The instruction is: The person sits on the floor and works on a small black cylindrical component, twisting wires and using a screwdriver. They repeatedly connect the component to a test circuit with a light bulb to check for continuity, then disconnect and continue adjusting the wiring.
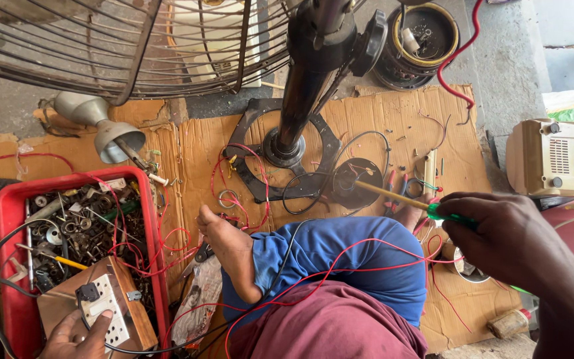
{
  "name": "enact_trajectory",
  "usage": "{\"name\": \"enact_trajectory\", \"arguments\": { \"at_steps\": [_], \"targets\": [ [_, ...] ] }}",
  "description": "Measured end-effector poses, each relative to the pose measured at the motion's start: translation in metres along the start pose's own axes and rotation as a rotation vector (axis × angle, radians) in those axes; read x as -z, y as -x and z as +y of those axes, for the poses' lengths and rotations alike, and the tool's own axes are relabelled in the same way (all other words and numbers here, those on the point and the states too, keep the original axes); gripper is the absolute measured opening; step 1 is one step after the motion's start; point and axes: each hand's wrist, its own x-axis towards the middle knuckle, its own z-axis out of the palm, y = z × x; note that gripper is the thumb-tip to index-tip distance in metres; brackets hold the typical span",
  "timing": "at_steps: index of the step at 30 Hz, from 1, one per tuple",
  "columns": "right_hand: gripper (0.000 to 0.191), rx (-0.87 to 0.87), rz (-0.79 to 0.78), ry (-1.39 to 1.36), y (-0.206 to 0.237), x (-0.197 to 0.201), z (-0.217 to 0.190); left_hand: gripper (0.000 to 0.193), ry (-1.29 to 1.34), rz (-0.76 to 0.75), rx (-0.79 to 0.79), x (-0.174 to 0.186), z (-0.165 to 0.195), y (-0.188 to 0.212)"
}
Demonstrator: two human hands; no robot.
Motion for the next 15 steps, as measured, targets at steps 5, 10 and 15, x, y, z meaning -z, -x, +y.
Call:
{"name": "enact_trajectory", "arguments": {
  "at_steps": [5, 10, 15],
  "targets": [
    [0.028, 0.075, 0.066, -0.011, 0.000, -0.001, 0.005, 0.077, -0.120, 0.136, -0.036, 0.000, -0.001, 0.006],
    [0.025, -0.029, -0.019, 0.037, -0.009, -0.012, 0.006, 0.075, 0.042, -0.039, -0.049, -0.002, 0.001, 0.001],
    [0.028, 0.082, -0.048, -0.013, -0.004, -0.008, 0.014, 0.075, -0.023, -0.028, 0.041, 0.001, -0.002, 0.001]
  ]
}}
